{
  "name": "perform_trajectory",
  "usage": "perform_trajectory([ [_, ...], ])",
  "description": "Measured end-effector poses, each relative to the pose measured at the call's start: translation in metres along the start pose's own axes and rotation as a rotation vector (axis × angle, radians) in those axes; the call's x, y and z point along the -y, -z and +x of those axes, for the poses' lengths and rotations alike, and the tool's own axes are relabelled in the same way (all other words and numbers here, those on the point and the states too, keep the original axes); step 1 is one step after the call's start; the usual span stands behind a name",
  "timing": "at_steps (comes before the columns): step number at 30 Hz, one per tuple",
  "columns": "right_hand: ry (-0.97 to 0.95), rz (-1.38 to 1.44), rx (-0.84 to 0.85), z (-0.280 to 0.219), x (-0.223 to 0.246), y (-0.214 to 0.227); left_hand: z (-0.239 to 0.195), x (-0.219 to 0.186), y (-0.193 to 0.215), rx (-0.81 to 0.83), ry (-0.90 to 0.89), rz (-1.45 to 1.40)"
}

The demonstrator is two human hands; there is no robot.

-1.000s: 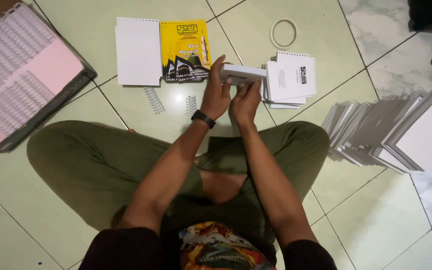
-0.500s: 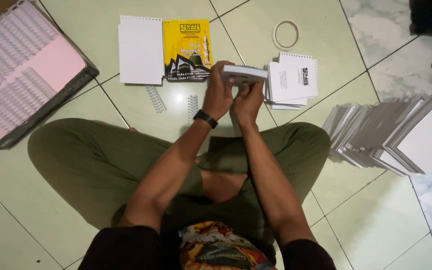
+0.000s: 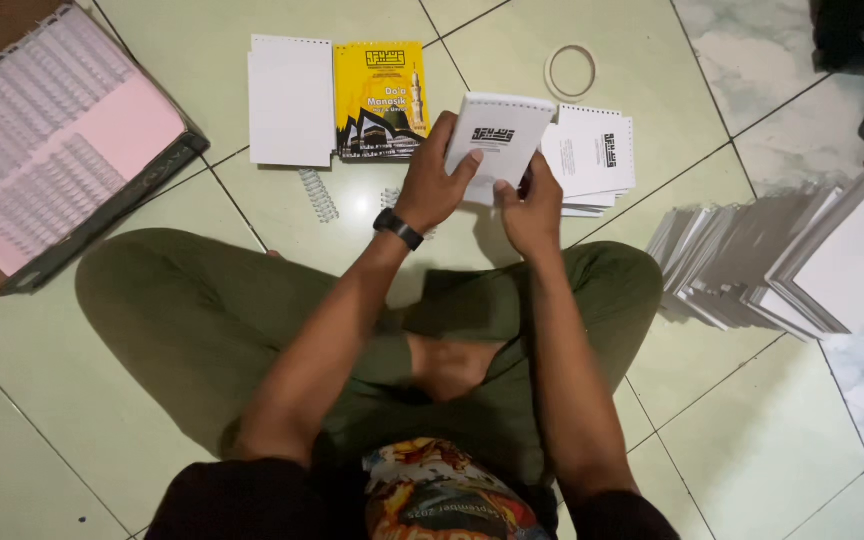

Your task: The person sits on the floor and assembles spiral notebooks by hand. They insert spiral bindings into the holes of paper stacks, then place yellow covers onto the bound stacks. The person handles the notebooks and bindings directly without using tools.

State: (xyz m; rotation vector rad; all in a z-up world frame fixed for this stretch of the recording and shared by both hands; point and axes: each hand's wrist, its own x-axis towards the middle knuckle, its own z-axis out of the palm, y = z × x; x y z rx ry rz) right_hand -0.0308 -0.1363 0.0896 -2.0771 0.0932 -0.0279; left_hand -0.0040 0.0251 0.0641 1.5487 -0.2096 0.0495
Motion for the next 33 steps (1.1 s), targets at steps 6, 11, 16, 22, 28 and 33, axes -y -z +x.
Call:
perform_trajectory([
  [6,0.022,-0.003,0.07,-0.031,0.041,0.014,-0.026,-0.045,0.017,0.041,-0.017,0.061],
  [11,0.052,0.041,0.141,-0.046,0.07,-0.003,-0.047,-0.075,0.05,0.0,-0.026,0.076],
  [16,0.082,0.063,0.183,-0.049,0.096,-0.026,-0.054,-0.069,0.08,-0.06,-0.055,0.06],
  [22,0.089,0.077,0.193,-0.043,0.103,-0.042,-0.052,-0.06,0.101,-0.101,-0.086,0.081],
  [28,0.141,0.122,0.239,-0.024,0.107,-0.053,-0.035,-0.073,0.125,-0.137,-0.074,0.052],
  [33,0.16,0.246,0.217,0.016,0.081,-0.063,-0.018,-0.06,0.169,-0.41,-0.045,0.03],
])
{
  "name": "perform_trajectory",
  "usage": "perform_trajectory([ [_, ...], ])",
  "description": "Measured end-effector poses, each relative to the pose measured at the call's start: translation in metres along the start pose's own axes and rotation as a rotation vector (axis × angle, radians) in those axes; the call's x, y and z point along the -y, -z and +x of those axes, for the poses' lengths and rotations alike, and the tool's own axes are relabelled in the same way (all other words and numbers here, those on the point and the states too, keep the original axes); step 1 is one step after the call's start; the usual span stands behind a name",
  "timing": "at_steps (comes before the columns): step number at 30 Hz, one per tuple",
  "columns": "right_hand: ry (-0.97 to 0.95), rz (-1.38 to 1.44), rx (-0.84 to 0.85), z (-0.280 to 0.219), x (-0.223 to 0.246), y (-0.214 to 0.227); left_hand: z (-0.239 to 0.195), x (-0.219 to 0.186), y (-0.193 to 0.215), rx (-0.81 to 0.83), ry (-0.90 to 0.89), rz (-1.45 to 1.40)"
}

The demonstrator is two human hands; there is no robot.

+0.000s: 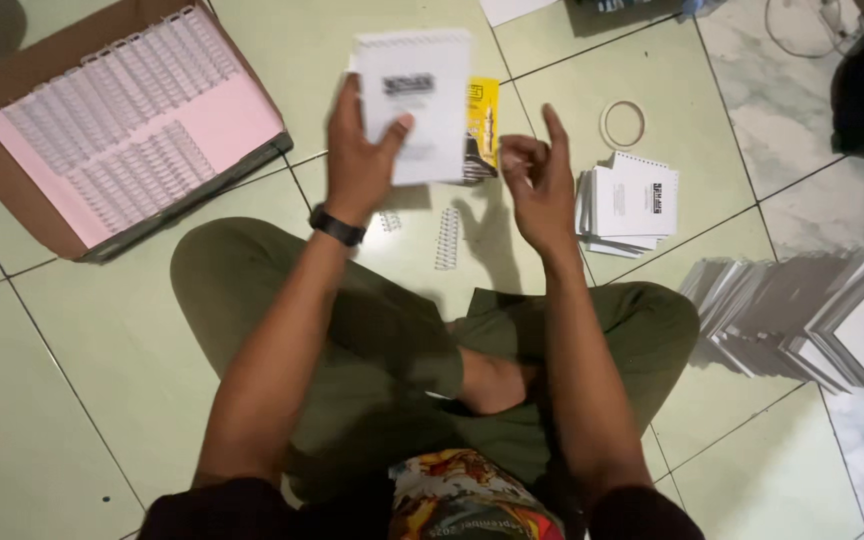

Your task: The person sits on the floor and assembles spiral notebooks by hand. They insert spiral bindings into the holes of paper stacks, then place yellow covers onto the bound stacks. The person handles the notebooks and bindings directly without using tools.

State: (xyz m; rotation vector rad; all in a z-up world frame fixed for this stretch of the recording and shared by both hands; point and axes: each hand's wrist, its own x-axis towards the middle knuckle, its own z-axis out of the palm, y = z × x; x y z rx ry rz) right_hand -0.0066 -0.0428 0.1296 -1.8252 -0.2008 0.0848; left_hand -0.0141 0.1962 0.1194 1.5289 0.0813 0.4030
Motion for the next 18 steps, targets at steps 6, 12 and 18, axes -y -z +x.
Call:
perform_trajectory([
  [6,0.163,-0.75,0.421,0.035,-0.082,-0.032,0.006,0.012,0.034,-0.296,0.094,-0.004],
  [12,0.493,-1.027,0.474,0.05,-0.112,-0.021,0.004,0.019,0.036,-0.274,0.117,0.076],
  [18,0.45,-0.899,0.576,0.053,-0.081,-0.014,0.003,0.026,0.024,-0.256,0.13,0.057],
])
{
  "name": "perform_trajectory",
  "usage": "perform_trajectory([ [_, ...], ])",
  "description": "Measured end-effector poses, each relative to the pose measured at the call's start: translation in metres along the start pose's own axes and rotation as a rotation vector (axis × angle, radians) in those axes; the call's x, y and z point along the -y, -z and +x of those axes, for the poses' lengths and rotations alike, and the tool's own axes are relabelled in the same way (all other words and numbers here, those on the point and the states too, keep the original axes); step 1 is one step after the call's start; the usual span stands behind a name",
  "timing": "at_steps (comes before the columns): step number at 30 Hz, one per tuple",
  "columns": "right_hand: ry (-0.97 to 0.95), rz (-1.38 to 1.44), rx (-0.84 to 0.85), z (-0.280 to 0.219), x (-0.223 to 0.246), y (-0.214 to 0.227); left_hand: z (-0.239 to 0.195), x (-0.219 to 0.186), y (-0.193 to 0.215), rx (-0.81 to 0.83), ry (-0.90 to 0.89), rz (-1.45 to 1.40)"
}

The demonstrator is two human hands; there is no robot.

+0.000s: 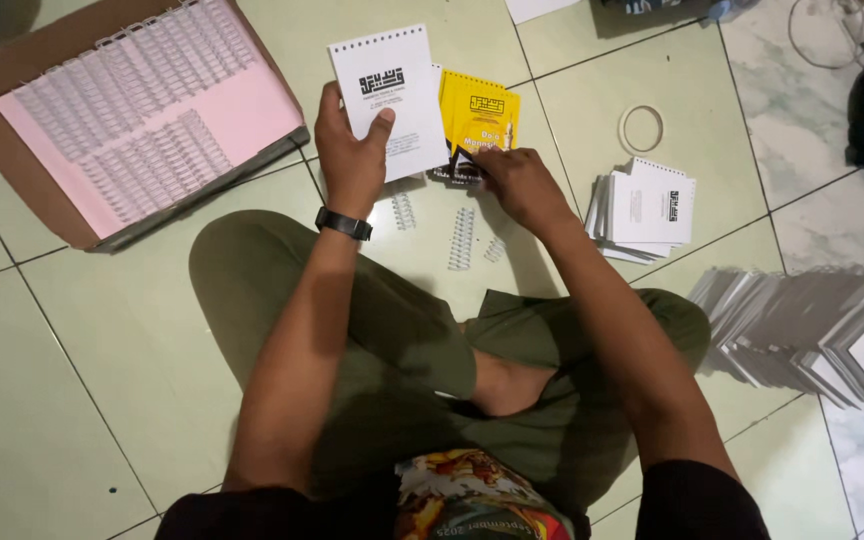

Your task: The person sits on the floor and assembles spiral notebooks by hand. They insert spiral bindings into the holes of paper stacks, then place yellow covers onto the bound stacks. The person handles the notebooks and bindings directly without using tools.

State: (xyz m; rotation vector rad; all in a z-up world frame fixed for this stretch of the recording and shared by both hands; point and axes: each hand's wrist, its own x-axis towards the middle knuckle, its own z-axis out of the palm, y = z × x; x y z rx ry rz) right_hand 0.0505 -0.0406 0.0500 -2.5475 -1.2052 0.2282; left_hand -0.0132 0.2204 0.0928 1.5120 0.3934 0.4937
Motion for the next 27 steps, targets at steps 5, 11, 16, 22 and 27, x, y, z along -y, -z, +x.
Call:
perform_trajectory([
  [5,-0.034,-0.17,-0.043,-0.006,-0.009,-0.017,-0.006,0.001,0.0,0.0,0.047,0.006],
  [11,-0.117,-0.096,-0.131,-0.007,-0.003,-0.028,-0.009,0.008,0.003,-0.004,0.049,0.01],
  [16,-0.293,-0.038,-0.123,-0.008,-0.01,-0.039,-0.01,0.017,-0.003,0.012,0.114,0.009],
  [22,-0.368,0.25,-0.709,-0.004,0.018,-0.015,-0.02,0.04,-0.008,0.069,0.2,-0.011],
  [27,0.096,0.174,-1.008,0.002,0.091,0.029,-0.023,0.027,-0.015,0.193,0.211,-0.285],
])
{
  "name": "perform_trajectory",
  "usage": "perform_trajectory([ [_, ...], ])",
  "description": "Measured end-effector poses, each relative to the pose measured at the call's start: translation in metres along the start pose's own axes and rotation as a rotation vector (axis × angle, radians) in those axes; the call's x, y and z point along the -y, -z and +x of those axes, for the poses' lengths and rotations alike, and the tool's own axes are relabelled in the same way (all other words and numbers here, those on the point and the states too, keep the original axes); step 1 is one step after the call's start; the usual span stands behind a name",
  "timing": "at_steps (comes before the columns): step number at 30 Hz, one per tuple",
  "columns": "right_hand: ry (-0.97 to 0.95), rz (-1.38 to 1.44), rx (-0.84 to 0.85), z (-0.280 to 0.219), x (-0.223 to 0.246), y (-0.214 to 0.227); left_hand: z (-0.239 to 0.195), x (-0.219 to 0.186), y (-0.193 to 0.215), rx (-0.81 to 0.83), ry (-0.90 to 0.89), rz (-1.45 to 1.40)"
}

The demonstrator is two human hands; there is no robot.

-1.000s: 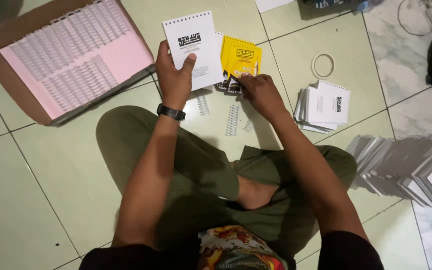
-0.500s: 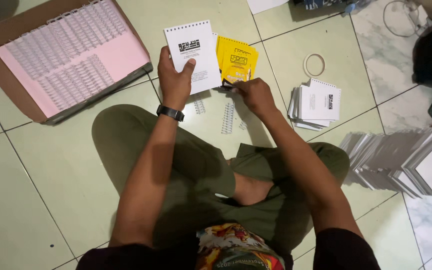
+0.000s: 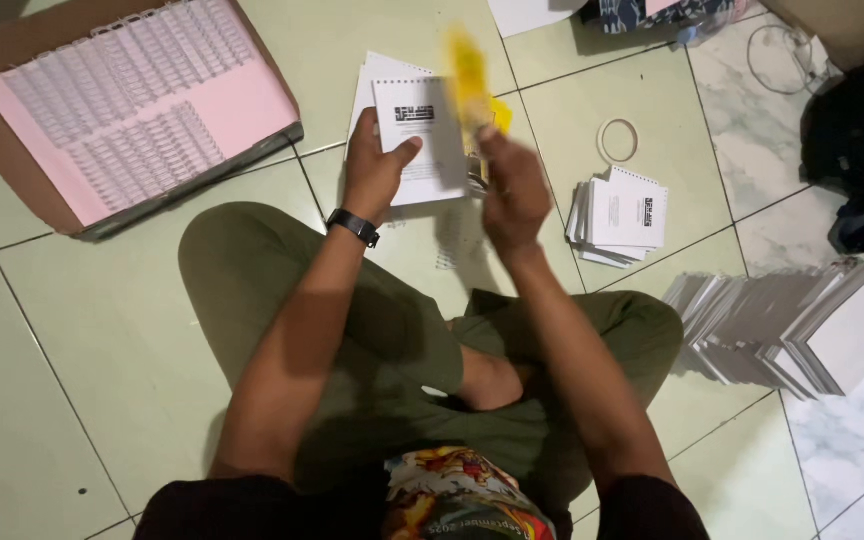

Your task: The person sits on the floor and assembles spiral notebooks by hand. They insert spiral bindings into the holes of paper stacks, then place yellow covers onto the bound stacks. The person handles the notebooks and bindings directly without using tools.

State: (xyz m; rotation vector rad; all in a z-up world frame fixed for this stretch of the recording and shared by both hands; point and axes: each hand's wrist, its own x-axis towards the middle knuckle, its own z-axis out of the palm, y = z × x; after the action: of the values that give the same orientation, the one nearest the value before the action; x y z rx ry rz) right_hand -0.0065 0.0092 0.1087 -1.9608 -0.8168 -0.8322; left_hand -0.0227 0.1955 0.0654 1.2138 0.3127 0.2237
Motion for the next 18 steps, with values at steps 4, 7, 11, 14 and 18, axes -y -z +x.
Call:
perform_trajectory([
  [4,0.262,-0.212,0.162,0.0,0.037,-0.008,0.003,0.017,-0.001,0.045,-0.03,-0.127],
  [7,0.186,-0.12,0.249,-0.01,0.033,-0.014,0.006,0.03,0.005,0.048,-0.037,-0.123],
  [11,0.199,-0.169,0.318,-0.001,0.037,-0.013,0.009,0.034,0.006,0.039,0.049,-0.249],
  [14,0.23,-0.198,0.372,0.003,0.033,-0.012,-0.01,-0.015,-0.01,0.003,0.089,-0.408],
  [18,0.311,-0.234,0.599,0.015,0.031,-0.004,-0.001,-0.028,-0.004,-0.108,0.176,-0.314],
])
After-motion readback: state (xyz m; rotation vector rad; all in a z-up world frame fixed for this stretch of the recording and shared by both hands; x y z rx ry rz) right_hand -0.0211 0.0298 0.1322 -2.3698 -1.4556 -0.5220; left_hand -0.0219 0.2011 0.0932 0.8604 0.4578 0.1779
